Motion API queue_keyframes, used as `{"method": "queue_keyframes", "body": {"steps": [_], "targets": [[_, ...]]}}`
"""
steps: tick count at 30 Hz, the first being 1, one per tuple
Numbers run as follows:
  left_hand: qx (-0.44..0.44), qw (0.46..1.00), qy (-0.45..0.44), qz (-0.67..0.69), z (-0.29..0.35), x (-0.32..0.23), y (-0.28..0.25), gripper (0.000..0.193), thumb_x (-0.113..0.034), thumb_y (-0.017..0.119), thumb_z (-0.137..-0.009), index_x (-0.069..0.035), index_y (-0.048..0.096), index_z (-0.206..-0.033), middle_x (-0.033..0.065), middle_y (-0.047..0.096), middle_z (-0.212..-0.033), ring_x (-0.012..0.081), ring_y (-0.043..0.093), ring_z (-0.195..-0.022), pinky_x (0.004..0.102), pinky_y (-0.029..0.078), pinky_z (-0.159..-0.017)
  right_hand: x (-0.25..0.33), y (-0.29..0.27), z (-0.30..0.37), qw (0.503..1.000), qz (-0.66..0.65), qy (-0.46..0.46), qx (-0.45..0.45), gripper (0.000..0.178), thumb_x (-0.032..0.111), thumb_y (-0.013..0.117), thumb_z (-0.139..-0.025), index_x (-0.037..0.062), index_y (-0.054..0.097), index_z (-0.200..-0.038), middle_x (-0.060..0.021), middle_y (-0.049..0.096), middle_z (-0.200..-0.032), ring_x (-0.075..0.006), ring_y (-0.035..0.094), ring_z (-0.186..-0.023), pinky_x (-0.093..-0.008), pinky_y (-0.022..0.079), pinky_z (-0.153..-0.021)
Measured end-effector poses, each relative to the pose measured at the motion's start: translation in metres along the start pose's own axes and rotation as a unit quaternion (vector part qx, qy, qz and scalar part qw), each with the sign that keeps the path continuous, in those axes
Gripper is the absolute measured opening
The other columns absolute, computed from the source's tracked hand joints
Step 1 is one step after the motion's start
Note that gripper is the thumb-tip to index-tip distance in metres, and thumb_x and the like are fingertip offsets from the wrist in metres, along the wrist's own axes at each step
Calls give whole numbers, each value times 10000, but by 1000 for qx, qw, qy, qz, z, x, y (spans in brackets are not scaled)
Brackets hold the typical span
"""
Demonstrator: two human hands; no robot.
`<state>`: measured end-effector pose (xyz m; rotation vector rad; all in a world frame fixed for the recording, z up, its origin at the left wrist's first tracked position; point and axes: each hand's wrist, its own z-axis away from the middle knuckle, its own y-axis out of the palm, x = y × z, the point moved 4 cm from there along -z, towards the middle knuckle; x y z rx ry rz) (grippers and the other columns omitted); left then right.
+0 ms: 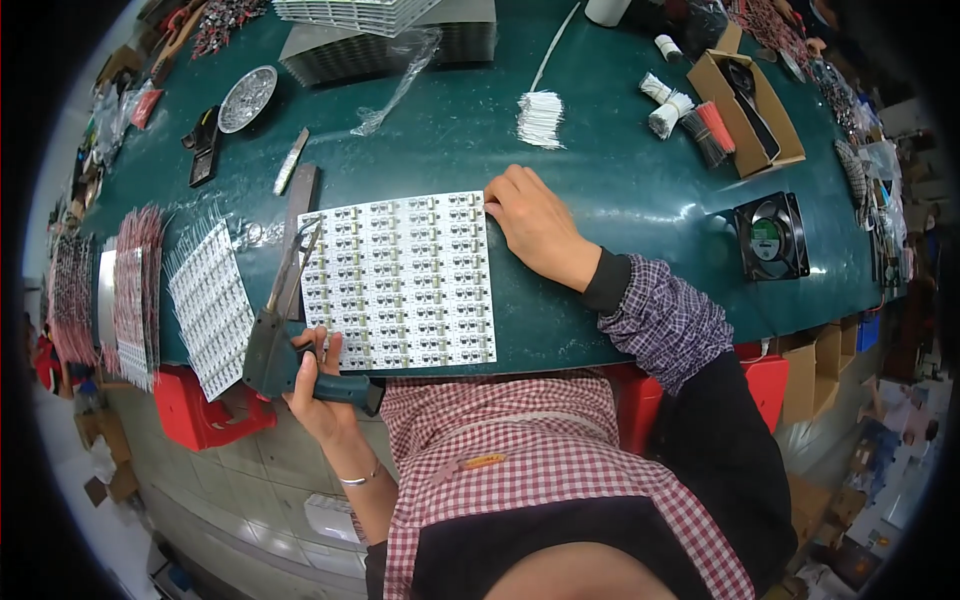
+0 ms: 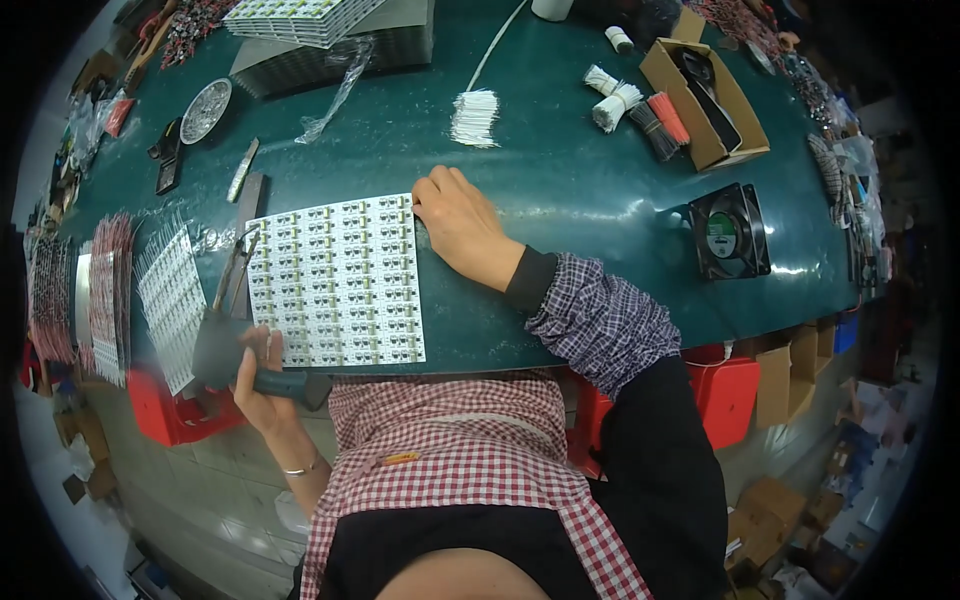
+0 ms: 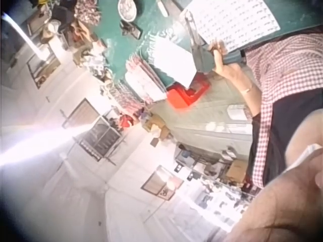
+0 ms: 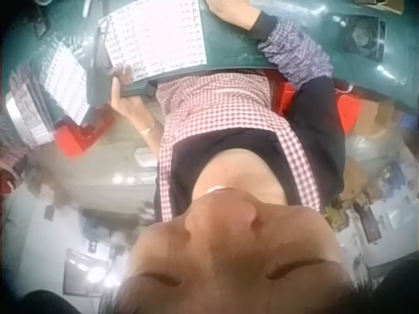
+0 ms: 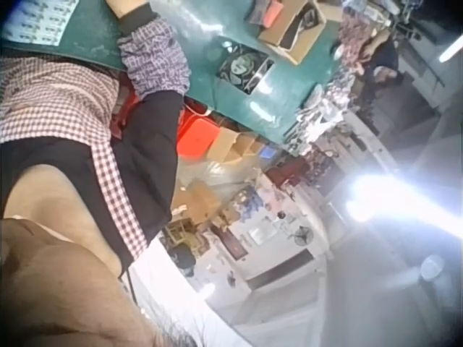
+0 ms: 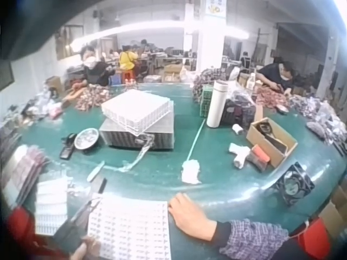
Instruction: The person solders components onto circuit board panels using a soldering gun, pressing the leads into place by hand while applying heat. The person flips and repositions the circuit boards on the table to solder more joints.
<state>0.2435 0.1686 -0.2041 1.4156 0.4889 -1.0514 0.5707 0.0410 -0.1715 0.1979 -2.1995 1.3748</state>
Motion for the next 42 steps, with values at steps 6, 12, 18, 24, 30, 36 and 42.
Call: {"method": "queue_keyframes", "body": {"steps": [6,12,18,24,30,36,42], "targets": [[9,1000,16,0,-1,5,-7,356,24,598,-909,57,548,-1260,186,609,-1210,319,615,-1203,502,552,-1047,-8,-5,-2,994,-106,-11,-23,224,-27,643,-877,23,632,-1095,-101,593,-1078,-316,548,-1030,-408,486,-876],[20,998,42,36,0,12,-22,305,-33,557,-950,56,555,-1242,196,591,-1241,320,568,-1269,514,512,-1096,-18,0,-5,983,-182,-37,16,462,-16,681,-863,61,640,-1317,-83,642,-1231,-289,540,-1183,-388,454,-1018],[12,998,46,29,1,12,-20,297,-37,557,-952,50,571,-1236,198,597,-1251,318,574,-1265,514,501,-1105,-14,6,-2,985,-137,-88,52,214,43,708,-857,38,665,-1067,-66,626,-1087,-275,561,-1072,-387,490,-901],[25,998,50,16,0,11,-17,304,-27,575,-940,65,573,-1230,198,611,-1227,321,595,-1238,499,529,-1076,-7,2,-1,984,59,-159,48,165,94,686,-865,39,549,-940,-93,552,-976,-296,528,-924,-406,469,-782],[33,998,60,-13,-2,9,-14,321,-3,578,-925,72,570,-1237,203,625,-1209,338,615,-1208,514,545,-1051,-29,-22,14,997,-69,-15,38,97,57,632,-932,36,538,-950,-116,564,-954,-287,542,-888,-383,463,-775],[53,998,45,7,-5,8,-2,388,48,613,-880,52,557,-1264,201,634,-1197,356,621,-1189,531,547,-1042,-46,-25,22,897,-395,198,29,55,61,603,-994,33,572,-1030,-32,631,-921,-117,588,-829,-268,475,-743],[83,996,35,-21,-13,14,23,429,62,623,-857,38,546,-1278,197,643,-1163,339,636,-1133,545,554,-1027,-45,-33,25,826,-483,288,50,146,56,620,-989,2,661,-1118,-25,658,-977,-88,591,-859,-239,488,-763]]}}
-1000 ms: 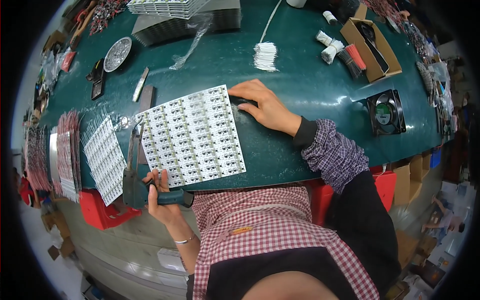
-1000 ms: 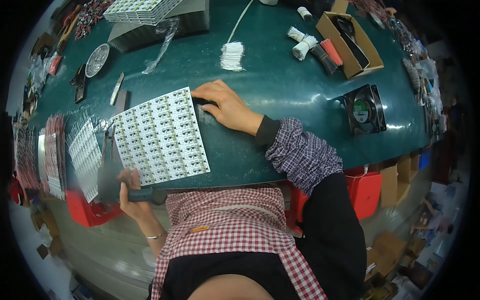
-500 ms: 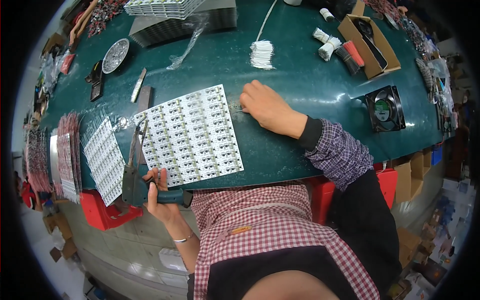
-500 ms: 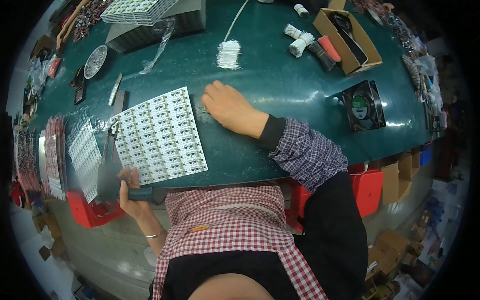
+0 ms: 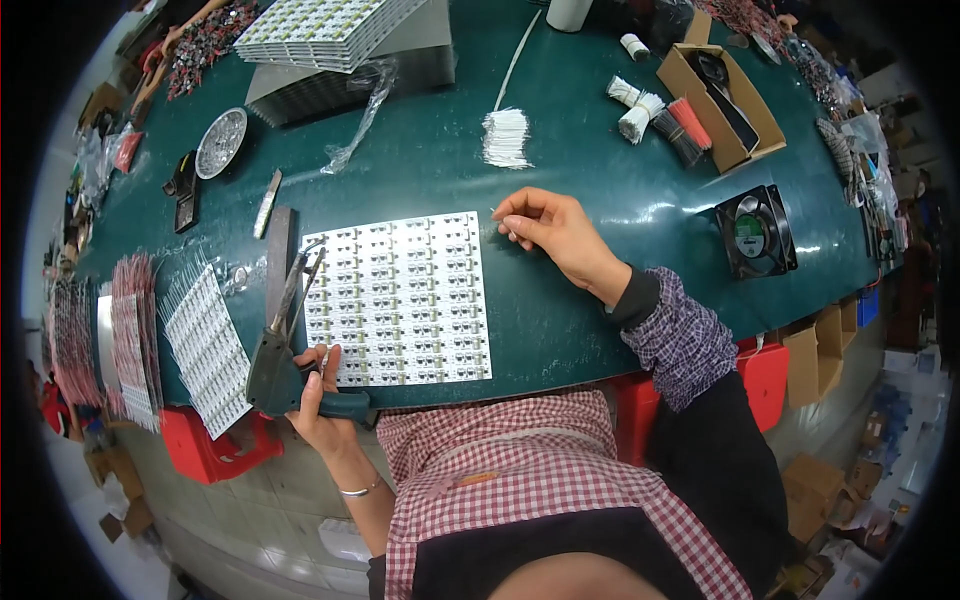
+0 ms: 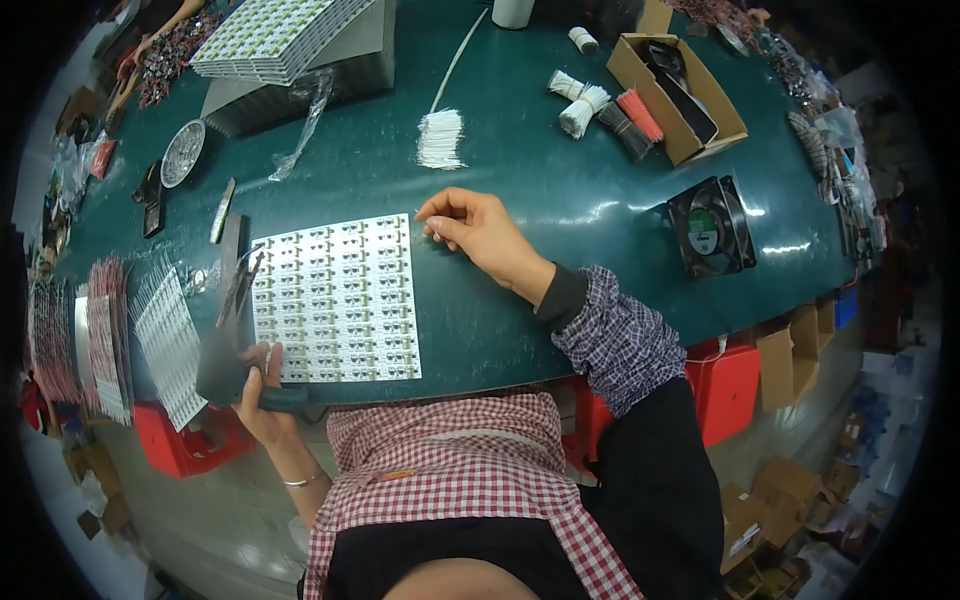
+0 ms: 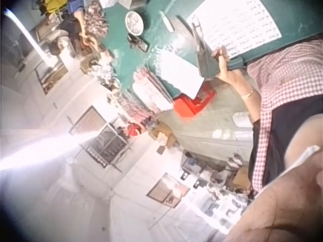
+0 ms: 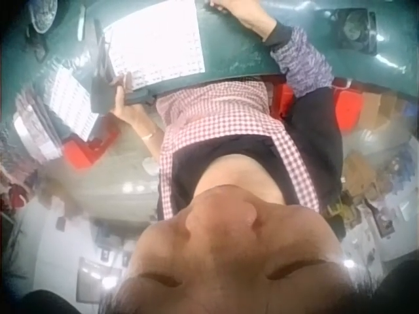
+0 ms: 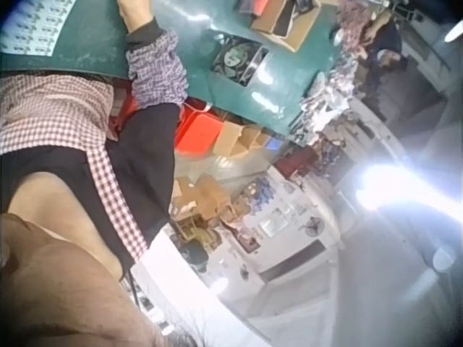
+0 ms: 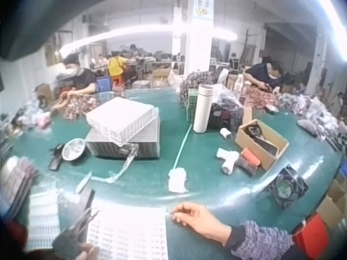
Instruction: The person solders components onto circuit board panels using a soldering gun, pressing the leads into place by hand while applying heat. The person flips and repositions the circuit boards on the table to solder more joints.
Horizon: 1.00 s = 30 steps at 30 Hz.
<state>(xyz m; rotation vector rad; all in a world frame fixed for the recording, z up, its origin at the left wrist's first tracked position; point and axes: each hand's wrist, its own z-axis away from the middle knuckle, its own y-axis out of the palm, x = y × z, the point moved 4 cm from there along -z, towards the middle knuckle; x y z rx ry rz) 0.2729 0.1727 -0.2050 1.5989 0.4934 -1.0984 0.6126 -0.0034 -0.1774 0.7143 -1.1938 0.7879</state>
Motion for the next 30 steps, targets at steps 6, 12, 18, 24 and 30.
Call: {"method": "queue_keyframes", "body": {"steps": [6,12,18,24,30], "targets": [[-35,999,-5,-23,3,0,3,449,67,623,-850,37,538,-1290,195,643,-1153,332,631,-1133,544,560,-1018,8,1,2,993,23,-86,-83,104,22,644,-964,0,703,-1047,-42,688,-968,-130,626,-861,-267,496,-746],[-45,999,2,8,13,-3,-7,469,68,624,-850,28,517,-1305,200,615,-1162,330,618,-1150,558,556,-1026,35,3,-7,746,517,-377,-184,93,18,707,-791,36,662,-870,-69,572,-873,-271,577,-862,-366,469,-722],[-91,995,35,-9,-1,-6,-8,497,54,632,-859,45,475,-1331,213,588,-1201,346,591,-1187,567,539,-1049,23,-2,-44,718,568,-341,-212,205,4,764,-763,65,664,-932,-55,574,-930,-264,565,-898,-379,471,-771],[-89,995,24,-24,9,-13,1,494,38,619,-851,65,484,-1326,226,603,-1194,367,583,-1202,598,462,-1112,23,-11,-50,724,555,-342,-225,215,57,772,-759,65,658,-941,-73,585,-971,-267,561,-935,-387,456,-768],[4,999,-25,-39,27,-2,56,649,44,608,-835,45,410,-1454,193,633,-1198,335,558,-1285,657,346,-1172,21,-15,-57,707,582,-341,-213,153,58,754,-805,55,661,-926,-63,596,-940,-267,575,-913,-380,461,-754]]}}
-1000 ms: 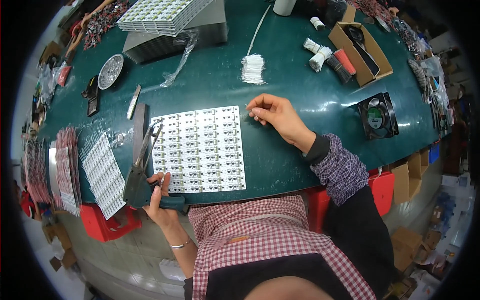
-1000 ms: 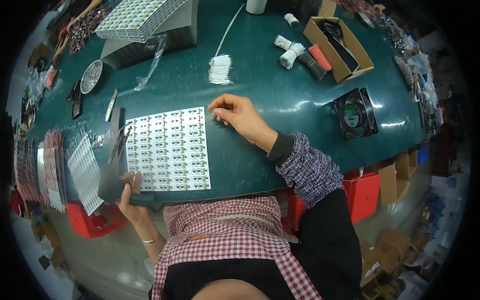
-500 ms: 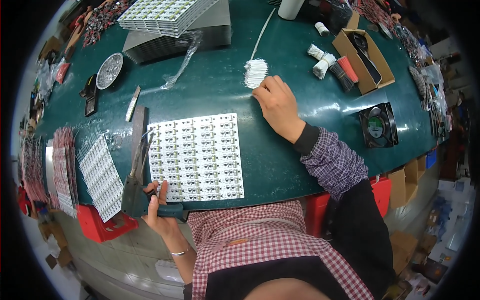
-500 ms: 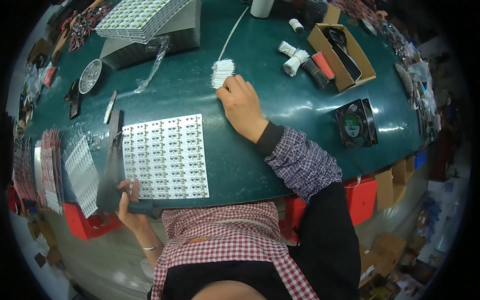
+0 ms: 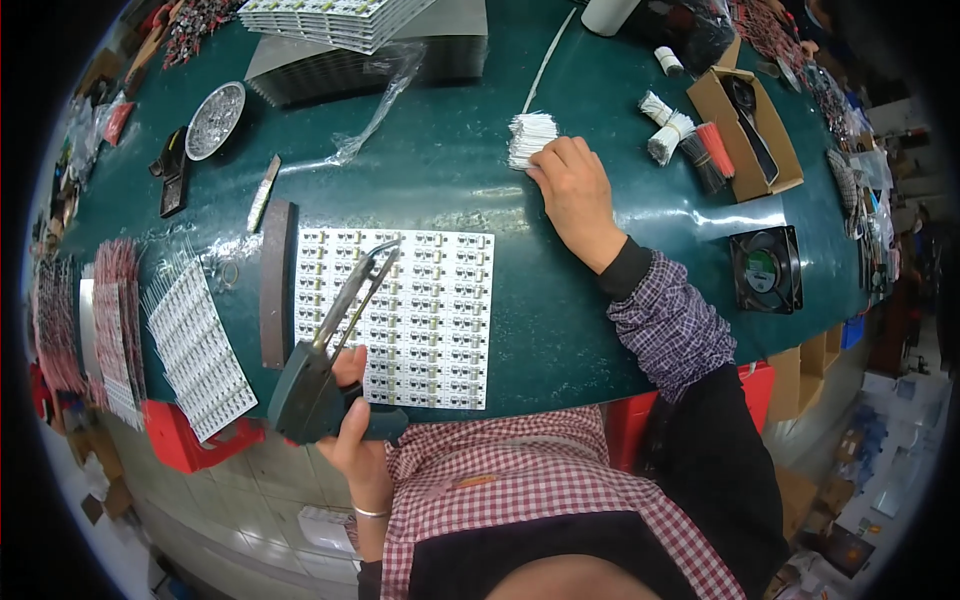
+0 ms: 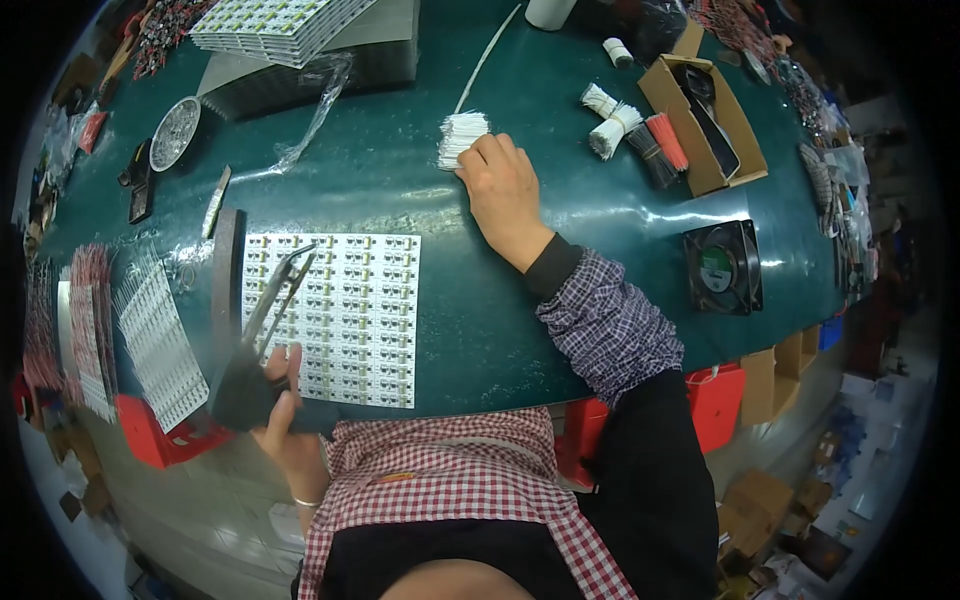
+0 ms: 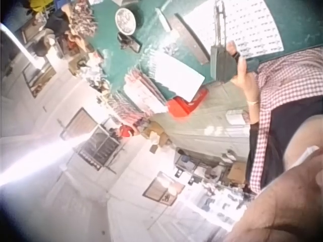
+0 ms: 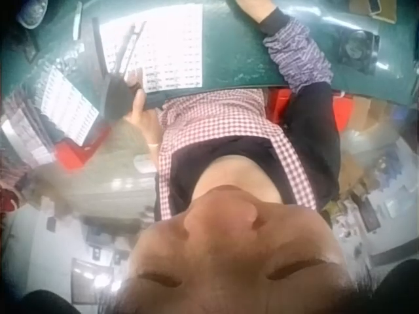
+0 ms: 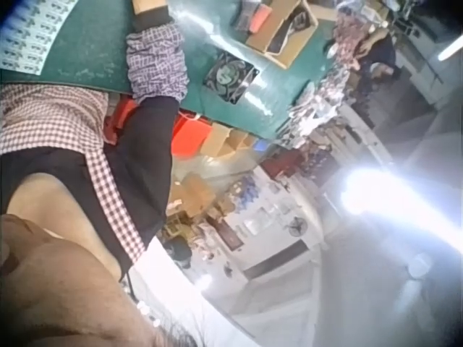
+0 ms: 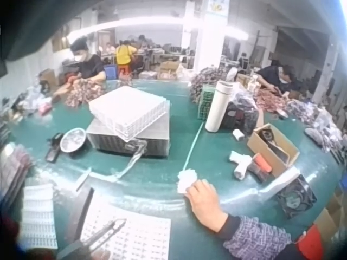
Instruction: The person solders components onto circuit board panels using a soldering gun, pressing the leads into place by hand while applying heat. The person flips and repositions the circuit boards on the table to solder more joints.
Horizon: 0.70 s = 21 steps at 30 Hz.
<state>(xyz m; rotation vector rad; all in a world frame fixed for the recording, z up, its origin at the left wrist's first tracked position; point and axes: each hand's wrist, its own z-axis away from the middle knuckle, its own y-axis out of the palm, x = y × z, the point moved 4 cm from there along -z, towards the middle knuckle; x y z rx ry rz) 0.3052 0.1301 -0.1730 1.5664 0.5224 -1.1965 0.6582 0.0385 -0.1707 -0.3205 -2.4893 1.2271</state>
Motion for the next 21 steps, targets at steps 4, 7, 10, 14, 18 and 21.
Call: {"method": "queue_keyframes", "body": {"steps": [4,7,10,14,18,21], "targets": [[-4,999,-5,-47,-19,17,-8,678,11,624,-826,49,395,-1463,194,641,-1226,371,510,-1347,696,334,-1156,0,0,1,1000,12,-13,-9,120,59,751,-808,59,669,-895,-54,605,-893,-255,583,-870,-381,456,-737],[5,1000,24,-20,-31,14,-19,723,2,622,-823,40,352,-1493,218,616,-1251,407,471,-1376,714,342,-1137,3,0,1,1000,8,-18,-14,113,57,752,-804,64,669,-880,-47,608,-862,-246,585,-841,-378,450,-722],[-23,999,22,-32,-35,8,-14,619,1,636,-785,103,473,-1373,260,608,-1242,320,587,-1225,666,382,-1131,5,1,1,999,10,-25,-22,111,58,753,-802,69,671,-875,-44,611,-858,-239,586,-836,-371,445,-714],[-9,1000,19,-20,-44,15,-15,618,3,635,-793,101,463,-1379,254,617,-1231,342,564,-1270,661,405,-1117,-2,6,1,999,14,-29,-21,79,60,696,-799,76,650,-861,-61,593,-842,-252,577,-826,-377,443,-714],[-7,1000,-6,-17,-55,19,-34,550,14,605,-826,135,485,-1349,237,632,-1248,391,483,-1369,635,421,-1118,-3,-12,-4,998,6,-32,-49,89,63,670,-819,63,584,-841,-116,558,-815,-309,561,-799,-426,455,-700],[-22,997,-18,-72,-62,18,-41,517,-72,577,-861,129,517,-1333,231,560,-1383,367,468,-1376,551,414,-1145,-5,3,-2,993,-29,-64,-98,105,74,625,-797,68,611,-901,-107,576,-838,-302,568,-816,-408,479,-716]]}}
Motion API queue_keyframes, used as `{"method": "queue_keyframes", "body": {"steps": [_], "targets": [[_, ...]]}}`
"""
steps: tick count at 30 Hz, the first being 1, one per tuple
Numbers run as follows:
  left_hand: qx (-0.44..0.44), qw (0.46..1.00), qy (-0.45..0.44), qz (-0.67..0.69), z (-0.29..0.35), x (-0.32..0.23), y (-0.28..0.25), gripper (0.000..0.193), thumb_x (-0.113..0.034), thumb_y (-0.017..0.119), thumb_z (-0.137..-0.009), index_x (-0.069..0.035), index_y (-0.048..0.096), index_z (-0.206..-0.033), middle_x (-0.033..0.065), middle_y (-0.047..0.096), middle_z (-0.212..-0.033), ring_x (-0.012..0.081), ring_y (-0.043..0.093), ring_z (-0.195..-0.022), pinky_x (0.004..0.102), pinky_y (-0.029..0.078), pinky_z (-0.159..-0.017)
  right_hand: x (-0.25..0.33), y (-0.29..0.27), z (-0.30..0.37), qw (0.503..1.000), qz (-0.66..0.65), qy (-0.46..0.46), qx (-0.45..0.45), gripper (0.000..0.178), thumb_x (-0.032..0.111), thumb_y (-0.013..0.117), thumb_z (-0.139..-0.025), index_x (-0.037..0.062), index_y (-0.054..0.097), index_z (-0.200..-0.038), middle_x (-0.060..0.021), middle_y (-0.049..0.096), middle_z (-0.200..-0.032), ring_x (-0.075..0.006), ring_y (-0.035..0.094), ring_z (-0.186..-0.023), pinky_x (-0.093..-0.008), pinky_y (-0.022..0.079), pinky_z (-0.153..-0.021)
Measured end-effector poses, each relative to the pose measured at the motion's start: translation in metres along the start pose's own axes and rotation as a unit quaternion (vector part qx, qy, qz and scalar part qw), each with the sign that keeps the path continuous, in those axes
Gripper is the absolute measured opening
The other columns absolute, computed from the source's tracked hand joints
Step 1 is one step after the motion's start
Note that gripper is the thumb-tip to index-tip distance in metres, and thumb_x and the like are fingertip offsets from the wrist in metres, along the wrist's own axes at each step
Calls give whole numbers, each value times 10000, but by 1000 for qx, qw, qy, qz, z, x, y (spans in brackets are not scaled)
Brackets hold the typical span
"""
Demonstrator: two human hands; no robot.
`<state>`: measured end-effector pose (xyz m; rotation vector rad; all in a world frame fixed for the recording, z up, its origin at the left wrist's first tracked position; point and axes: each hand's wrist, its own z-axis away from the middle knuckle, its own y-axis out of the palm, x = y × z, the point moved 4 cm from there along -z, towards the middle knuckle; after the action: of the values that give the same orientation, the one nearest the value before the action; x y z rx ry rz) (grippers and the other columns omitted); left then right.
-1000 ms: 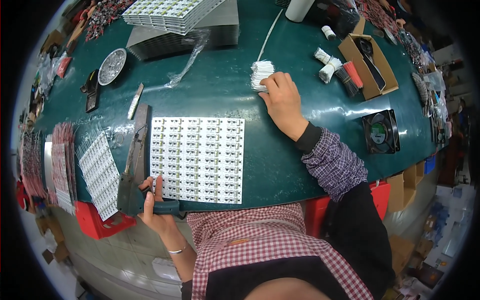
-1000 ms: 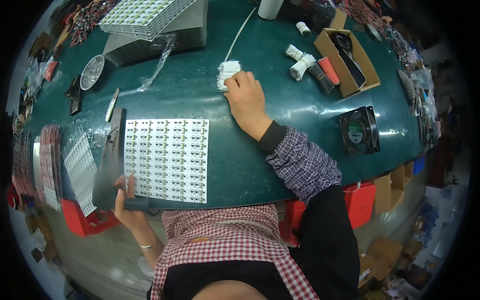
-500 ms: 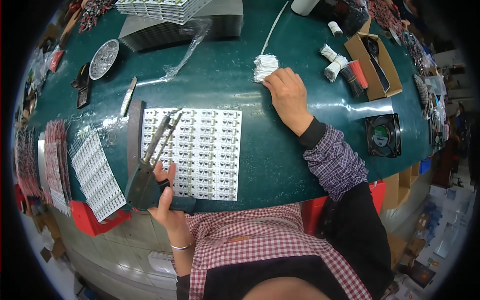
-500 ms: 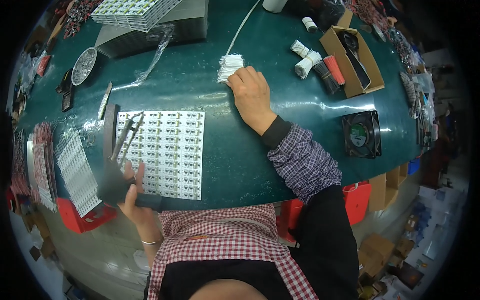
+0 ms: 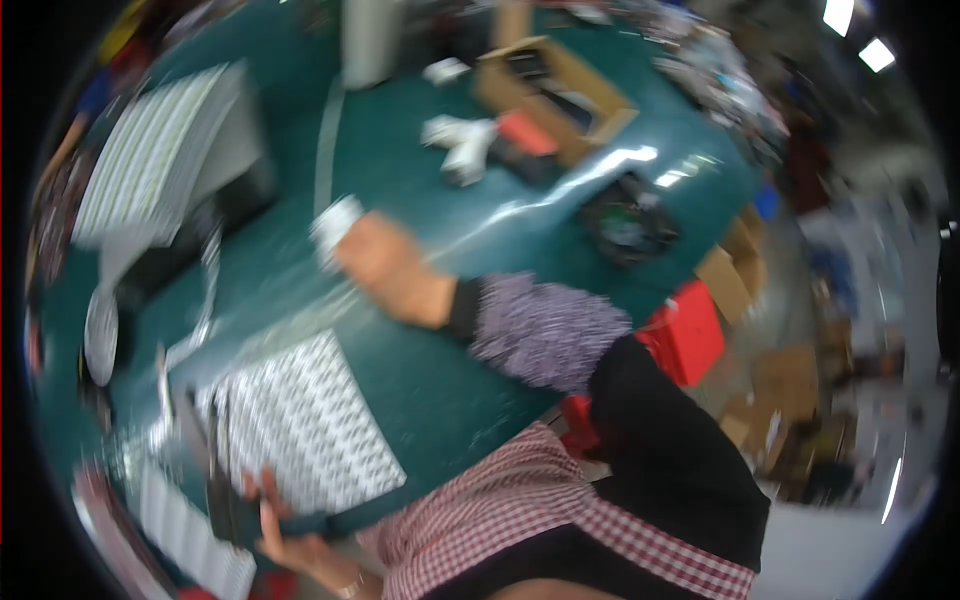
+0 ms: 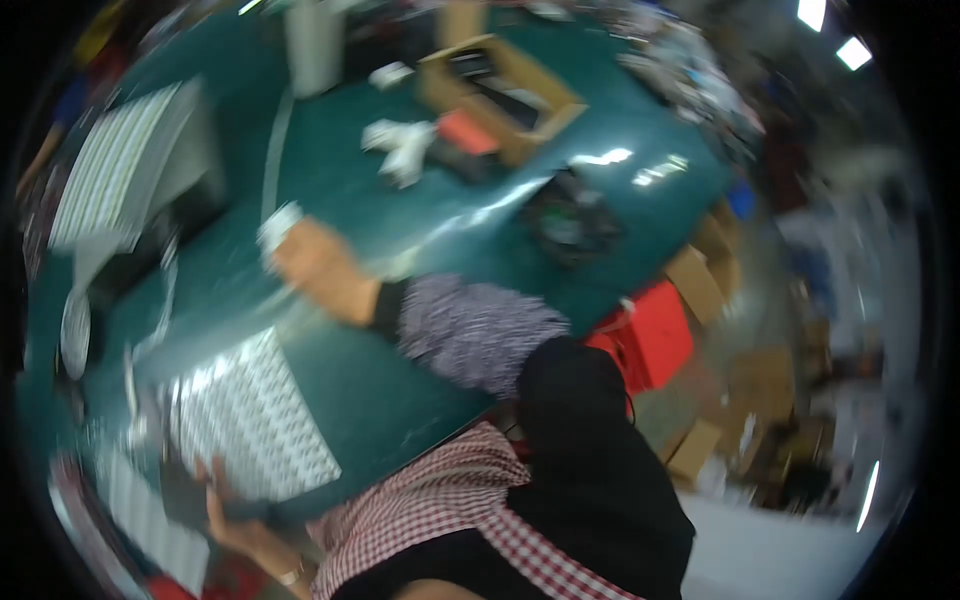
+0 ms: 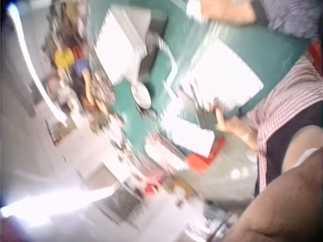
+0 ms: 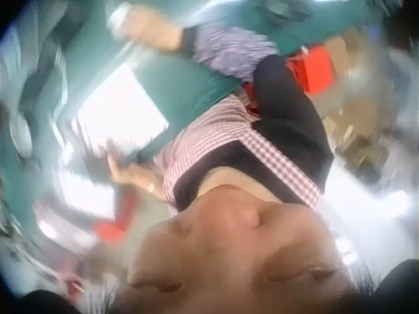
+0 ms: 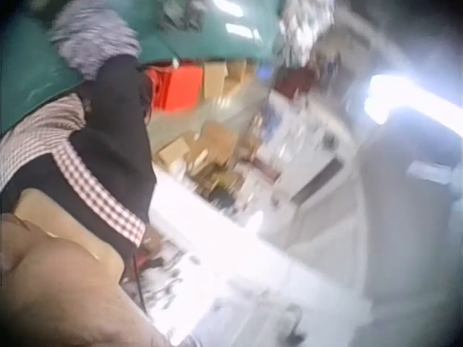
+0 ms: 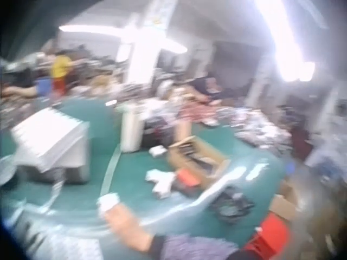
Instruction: The person solders components onto circuit board panels using a soldering gun, pressing the leads into place by hand while applying heat. The person flips and repositions the circuit boards on the table to solder more joints.
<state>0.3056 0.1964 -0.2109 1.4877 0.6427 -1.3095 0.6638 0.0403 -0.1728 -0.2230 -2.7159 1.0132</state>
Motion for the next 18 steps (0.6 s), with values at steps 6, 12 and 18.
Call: {"method": "queue_keyframes", "body": {"steps": [6,12,18], "targets": [[54,988,-143,-38,-21,33,-52,398,-188,632,-958,56,590,-1269,191,618,-1265,258,617,-1111,364,541,-945,8,9,7,997,15,74,-18,98,100,617,-798,19,617,-851,-146,598,-863,-327,609,-921,-409,510,-826],[9,998,-61,-28,-1,2,-3,651,-235,737,-888,25,480,-1427,164,575,-1330,197,566,-1210,337,518,-1024,17,-10,5,987,-89,120,63,69,75,657,-784,19,617,-783,-166,644,-805,-365,656,-806,-456,518,-706],[36,997,-63,-32,-2,3,6,706,-234,748,-877,19,451,-1465,170,543,-1380,229,529,-1262,381,470,-1069,35,-37,-27,973,-47,-13,224,38,49,677,-668,47,652,-639,-153,675,-665,-339,693,-673,-441,526,-572]]}}
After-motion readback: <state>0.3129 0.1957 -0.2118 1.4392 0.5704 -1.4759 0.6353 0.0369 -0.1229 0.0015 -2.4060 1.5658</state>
